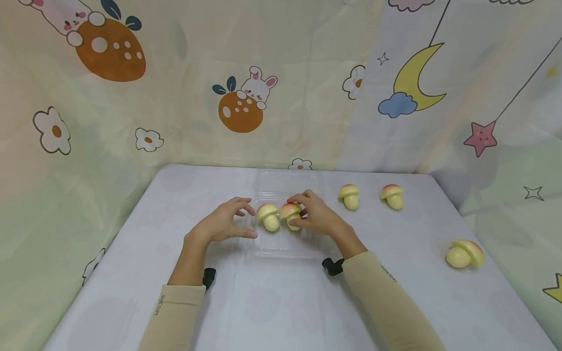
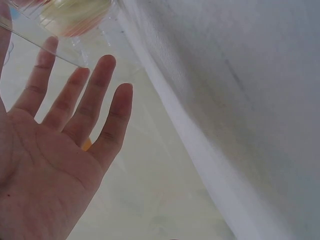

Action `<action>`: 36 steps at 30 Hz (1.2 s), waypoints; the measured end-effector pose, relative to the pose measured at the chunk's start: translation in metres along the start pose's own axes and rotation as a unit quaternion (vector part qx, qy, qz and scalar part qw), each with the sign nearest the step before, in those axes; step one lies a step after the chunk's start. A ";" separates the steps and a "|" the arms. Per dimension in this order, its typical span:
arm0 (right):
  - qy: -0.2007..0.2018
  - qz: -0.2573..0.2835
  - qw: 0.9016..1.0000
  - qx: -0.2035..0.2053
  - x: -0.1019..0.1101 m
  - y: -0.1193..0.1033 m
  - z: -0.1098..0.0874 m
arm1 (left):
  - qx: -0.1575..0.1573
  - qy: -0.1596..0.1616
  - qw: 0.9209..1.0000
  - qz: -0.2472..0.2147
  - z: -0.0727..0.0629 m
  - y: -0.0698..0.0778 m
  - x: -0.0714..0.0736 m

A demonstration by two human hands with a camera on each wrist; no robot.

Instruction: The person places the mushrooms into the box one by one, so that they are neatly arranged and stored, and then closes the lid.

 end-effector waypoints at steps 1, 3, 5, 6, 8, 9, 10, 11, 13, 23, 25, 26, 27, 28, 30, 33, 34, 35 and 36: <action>-0.001 -0.001 1.000 0.001 0.000 0.000 0.000 | 0.001 0.000 1.000 0.000 0.000 0.000 0.000; -0.001 -0.006 1.000 0.001 -0.001 0.000 0.000 | 0.002 0.001 1.000 -0.001 -0.001 -0.001 -0.001; 0.001 -0.010 1.000 0.005 -0.002 -0.001 0.001 | 0.000 0.002 1.000 0.000 -0.001 -0.002 -0.001; 0.002 -0.014 1.000 0.008 -0.002 -0.002 0.001 | 0.000 0.003 1.000 0.001 0.000 -0.002 -0.002; 0.005 -0.022 1.000 0.009 -0.003 -0.004 0.002 | -0.002 0.004 1.000 0.002 -0.001 -0.003 -0.002; 0.005 -0.025 1.000 0.011 -0.004 -0.005 0.002 | 0.000 0.004 1.000 0.001 -0.001 -0.004 -0.003; 0.005 -0.026 1.000 0.012 -0.004 -0.006 0.002 | 0.002 0.004 1.000 -0.001 -0.001 -0.004 -0.003; 0.005 -0.029 1.000 0.012 -0.005 -0.007 0.002 | 0.003 0.004 1.000 -0.002 -0.001 -0.004 -0.003; 0.003 -0.031 0.999 0.009 -0.006 -0.008 0.002 | 0.007 0.003 1.000 -0.004 -0.001 -0.004 -0.003; 0.011 -0.034 0.999 -0.021 -0.004 -0.006 -0.001 | 0.001 0.005 1.000 -0.002 -0.002 -0.002 -0.006; 0.010 -0.033 0.999 -0.024 -0.004 -0.007 -0.002 | 0.002 0.005 1.000 -0.004 -0.002 -0.003 -0.006; 0.009 -0.035 0.999 -0.025 -0.003 -0.007 -0.003 | 0.002 0.005 1.000 -0.004 -0.003 -0.003 -0.006; 0.008 -0.037 0.999 -0.027 -0.002 -0.008 -0.004 | 0.001 0.005 1.000 -0.005 -0.003 -0.003 -0.007; 0.006 -0.039 0.999 -0.029 -0.002 -0.008 -0.004 | 0.003 0.004 1.000 -0.004 -0.003 -0.003 -0.007; 0.001 -0.043 0.999 -0.030 0.001 -0.009 -0.006 | 0.006 0.002 1.000 -0.002 -0.004 -0.003 -0.006; -0.006 -0.048 0.999 -0.023 0.007 -0.012 -0.009 | 0.000 0.003 1.000 0.006 -0.003 -0.002 -0.004; -0.007 -0.046 0.999 -0.019 0.009 -0.014 -0.010 | -0.002 0.005 1.000 0.007 -0.003 -0.001 -0.002; -0.007 -0.045 0.999 -0.014 0.012 -0.015 -0.011 | -0.004 0.006 1.000 0.008 -0.003 -0.001 -0.001; -0.006 -0.044 0.999 -0.010 0.015 -0.016 -0.011 | -0.005 0.008 1.000 0.008 -0.003 -0.001 0.000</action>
Point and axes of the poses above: each hand's wrist, its own z-axis towards the middle knuckle, its own x-axis out of the back of the hand, y = z × x, the point moved 5 cm from there along z, towards the middle knuckle, and after that the axes turned 10 degrees about z, right-handed, at the moved point
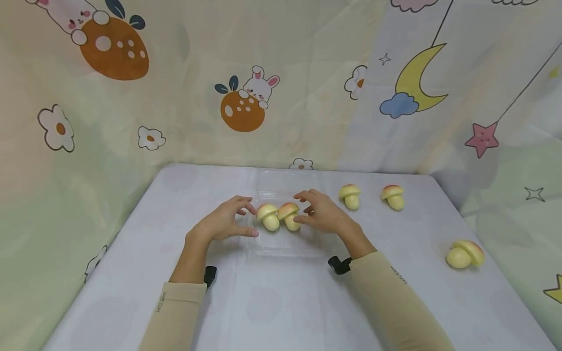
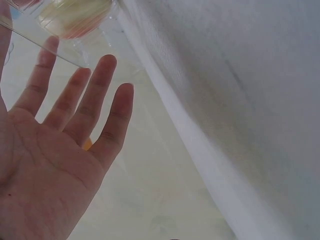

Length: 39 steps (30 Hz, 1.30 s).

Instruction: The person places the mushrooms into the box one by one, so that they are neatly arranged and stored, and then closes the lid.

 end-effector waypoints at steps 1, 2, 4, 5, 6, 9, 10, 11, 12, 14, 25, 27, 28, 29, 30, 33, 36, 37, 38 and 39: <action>0.002 0.001 1.000 0.006 0.003 -0.001 -0.001 | -0.002 0.000 1.000 0.001 0.001 0.001 0.001; 0.004 0.005 1.000 0.009 0.006 -0.001 -0.003 | -0.002 -0.001 1.000 0.002 0.001 0.001 0.002; 0.003 0.013 1.000 0.011 0.010 0.001 -0.005 | -0.002 -0.005 1.000 0.001 0.001 0.002 0.002; 0.002 0.017 1.000 0.013 0.011 0.001 -0.006 | -0.002 -0.007 1.000 0.000 0.002 0.002 0.002; -0.001 0.019 1.000 0.015 0.013 0.001 -0.008 | -0.003 -0.008 1.000 0.000 0.001 0.002 0.002; -0.005 0.028 0.999 0.024 0.015 0.002 -0.012 | -0.004 -0.009 1.000 0.000 0.001 0.003 0.002; -0.004 0.029 0.999 0.029 0.017 0.002 -0.013 | -0.004 -0.008 1.000 0.000 0.001 0.003 0.002; -0.001 0.032 0.999 0.034 0.018 0.002 -0.014 | -0.003 -0.007 1.000 0.002 0.001 0.003 0.002; 0.004 0.031 0.999 0.039 0.019 0.003 -0.015 | -0.003 -0.006 1.000 0.003 0.001 0.003 0.002; 0.016 0.029 0.998 0.047 0.022 0.003 -0.017 | -0.003 -0.006 1.000 0.005 0.002 0.002 0.002; 0.048 0.014 0.996 0.070 0.040 0.000 -0.034 | -0.002 -0.008 1.000 0.000 0.003 0.003 0.000; 0.052 0.015 0.996 0.077 0.043 0.002 -0.037 | -0.002 -0.006 1.000 -0.002 0.003 0.002 0.000; 0.053 0.015 0.995 0.080 0.044 0.003 -0.038 | -0.001 -0.006 1.000 -0.004 0.003 0.002 0.000; 0.055 0.013 0.995 0.082 0.045 0.005 -0.039 | 0.001 -0.006 1.000 -0.005 0.003 0.002 -0.001; 0.056 0.011 0.995 0.084 0.046 0.006 -0.040 | 0.001 -0.006 1.000 -0.006 0.003 0.002 -0.001; 0.064 0.001 0.994 0.091 0.049 0.009 -0.044 | 0.004 -0.007 1.000 -0.010 0.003 0.001 -0.002; 0.073 -0.003 0.992 0.100 0.051 0.011 -0.046 | 0.007 -0.006 1.000 -0.007 0.003 0.000 -0.002; 0.077 -0.005 0.992 0.103 0.052 0.011 -0.047 | 0.008 -0.006 1.000 -0.007 0.003 0.000 -0.002; 0.081 -0.007 0.991 0.102 0.053 0.012 -0.048 | 0.006 -0.005 1.000 -0.005 0.003 0.000 -0.003; 0.084 -0.011 0.991 0.101 0.054 0.013 -0.049 | 0.005 -0.004 1.000 -0.004 0.004 0.000 -0.002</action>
Point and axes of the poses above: each hand's wrist, its own z-axis towards the middle knuckle, its own x-axis out of the back of the hand, y = z × x, the point moved 5 cm from there along z, towards the middle knuckle, and after that the axes turned 10 degrees about z, right-handed, at the moved point
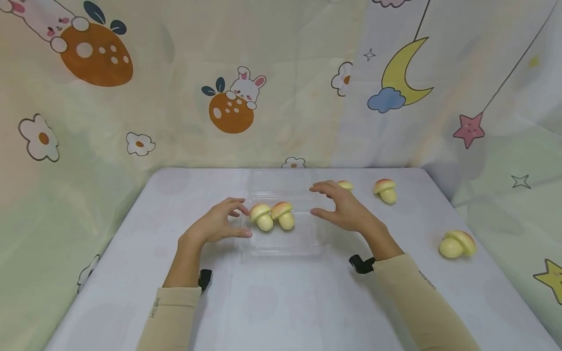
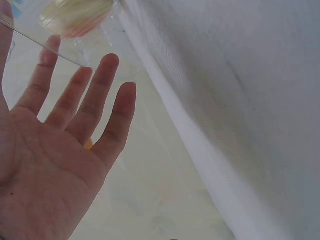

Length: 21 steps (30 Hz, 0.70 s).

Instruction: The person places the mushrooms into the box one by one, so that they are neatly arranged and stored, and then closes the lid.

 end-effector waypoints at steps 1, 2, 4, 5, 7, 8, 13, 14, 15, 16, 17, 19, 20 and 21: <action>0.002 -0.004 1.000 -0.003 0.000 0.001 -0.001 | -0.001 0.000 1.000 0.001 0.000 0.000 0.000; 0.004 -0.009 1.000 -0.007 0.001 0.001 -0.002 | -0.001 0.000 1.000 0.001 0.000 0.000 0.000; 0.007 -0.018 1.000 -0.013 0.003 0.003 -0.006 | -0.003 0.000 1.000 0.001 0.000 0.000 0.000; 0.009 -0.020 1.000 -0.016 0.004 0.004 -0.008 | -0.004 0.000 1.000 0.000 0.000 0.000 0.000; 0.013 -0.020 1.000 -0.018 0.006 0.005 -0.011 | -0.002 0.000 1.000 0.001 0.000 0.000 0.000; 0.015 -0.018 1.000 -0.017 0.007 0.006 -0.013 | -0.002 0.000 1.000 0.001 -0.001 0.000 0.001; 0.026 -0.013 0.999 -0.016 0.014 0.011 -0.021 | -0.011 0.001 1.000 0.001 -0.002 0.001 0.002; 0.026 -0.013 0.999 -0.016 0.015 0.011 -0.022 | -0.011 0.002 1.000 0.000 -0.002 0.001 0.002; 0.027 -0.012 0.999 -0.016 0.016 0.012 -0.023 | -0.010 0.002 1.000 -0.001 -0.002 0.001 0.003; 0.027 -0.013 0.999 -0.017 0.017 0.013 -0.024 | -0.009 0.002 1.000 -0.002 -0.002 0.001 0.003; 0.027 -0.013 0.999 -0.017 0.018 0.013 -0.025 | -0.009 0.001 1.000 -0.002 -0.003 0.000 0.003; 0.028 -0.013 0.999 -0.018 0.020 0.016 -0.026 | -0.009 0.002 1.000 -0.002 -0.003 0.000 0.002; 0.030 -0.012 0.999 -0.019 0.020 0.017 -0.027 | -0.010 0.002 1.000 -0.003 -0.003 0.000 0.002; 0.032 -0.012 0.999 -0.019 0.021 0.019 -0.028 | -0.011 0.002 1.000 -0.003 -0.003 0.000 0.002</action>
Point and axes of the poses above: each hand's wrist, its own z-axis towards the middle knuckle, its own x-axis out of the back of the hand, y = z × x, the point moved 5 cm from there along z, towards the middle knuckle, and after that the axes turned 10 degrees about z, right-handed, at the moved point
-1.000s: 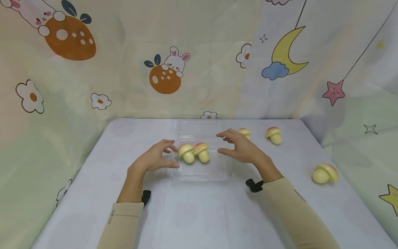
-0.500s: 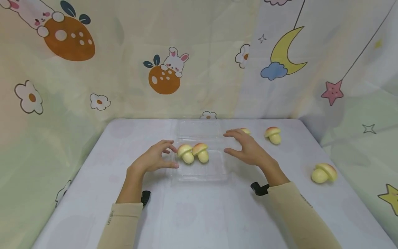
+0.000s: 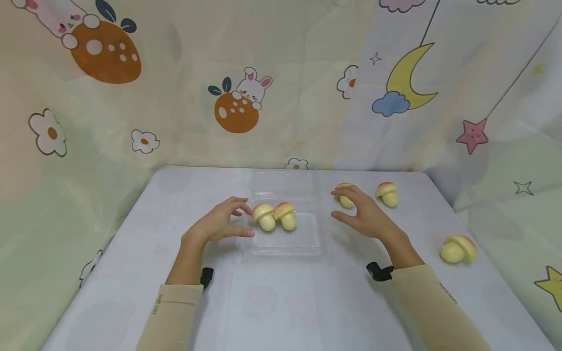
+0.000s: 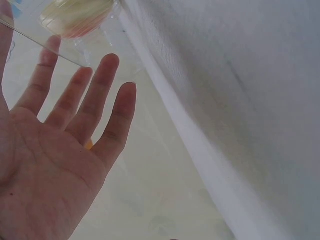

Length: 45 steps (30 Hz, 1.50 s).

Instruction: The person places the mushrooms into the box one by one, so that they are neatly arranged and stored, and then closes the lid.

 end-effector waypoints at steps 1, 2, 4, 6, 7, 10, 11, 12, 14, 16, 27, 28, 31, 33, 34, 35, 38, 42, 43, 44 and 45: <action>0.003 0.001 1.000 -0.001 0.000 0.002 0.000 | 0.000 0.000 1.000 -0.001 0.000 0.000 0.000; 0.006 0.002 1.000 -0.001 0.000 0.004 -0.001 | 0.001 0.001 1.000 -0.001 0.000 0.000 0.000; 0.012 0.003 1.000 -0.001 0.000 0.008 -0.002 | 0.002 0.001 1.000 -0.001 0.000 0.001 0.000; 0.018 0.006 1.000 0.000 0.000 0.012 -0.003 | 0.001 0.001 1.000 0.002 0.000 0.001 0.000; 0.020 0.005 1.000 -0.002 0.000 0.014 -0.003 | 0.002 0.001 1.000 0.003 0.000 0.001 0.000; 0.020 -0.003 1.000 -0.010 0.000 0.020 -0.005 | -0.002 0.001 1.000 0.004 -0.001 0.002 0.001; 0.019 -0.007 1.000 -0.014 0.000 0.022 -0.006 | -0.003 0.001 1.000 0.005 0.000 0.002 0.000; 0.019 -0.010 1.000 -0.019 0.000 0.024 -0.006 | -0.003 0.001 1.000 0.004 -0.001 0.002 0.001; 0.018 -0.015 0.999 -0.027 0.000 0.028 -0.005 | -0.003 0.002 1.000 0.002 -0.001 0.002 0.001; 0.021 -0.016 0.999 -0.031 0.000 0.031 -0.005 | -0.004 0.002 1.000 0.001 0.000 0.002 0.001; 0.047 -0.056 0.997 0.002 -0.003 0.047 0.003 | 0.007 0.002 1.000 -0.004 0.002 0.001 0.000; 0.045 -0.054 0.998 0.000 -0.003 0.048 0.004 | 0.007 0.002 1.000 -0.004 0.001 0.001 0.000; 0.047 -0.043 0.998 -0.006 -0.003 0.053 0.008 | 0.006 0.003 1.000 0.000 0.000 0.000 0.001; 0.049 -0.036 0.998 -0.017 -0.003 0.056 0.010 | 0.005 0.005 1.000 0.001 0.000 0.001 0.001; 0.050 -0.032 0.998 -0.024 -0.003 0.057 0.010 | 0.004 0.004 1.000 0.001 0.000 0.001 0.001; 0.050 -0.030 0.998 -0.031 -0.003 0.058 0.011 | 0.003 0.005 1.000 0.002 0.000 0.001 0.001; 0.048 -0.027 0.998 -0.044 -0.002 0.061 0.013 | 0.007 0.003 1.000 -0.001 0.000 0.002 0.000; 0.043 -0.031 0.998 -0.039 -0.002 0.062 0.016 | 0.012 0.004 1.000 -0.003 -0.001 0.001 0.000; 0.040 -0.034 0.998 -0.038 -0.002 0.062 0.016 | 0.012 0.004 1.000 -0.004 -0.001 0.001 0.000; 0.037 -0.040 0.998 -0.038 -0.002 0.062 0.017 | 0.012 0.003 1.000 -0.004 -0.001 0.001 0.000; 0.035 -0.045 0.998 -0.039 -0.003 0.063 0.017 | 0.011 0.003 1.000 -0.003 -0.001 0.001 0.000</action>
Point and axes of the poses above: each hand's wrist, its own z-axis towards the middle knuckle, its own x-axis out of the back of the hand, y = z × x, the point moved 5 cm from there along z, towards the middle knuckle, and after that the axes turned 10 degrees about z, right-handed, at the moved point
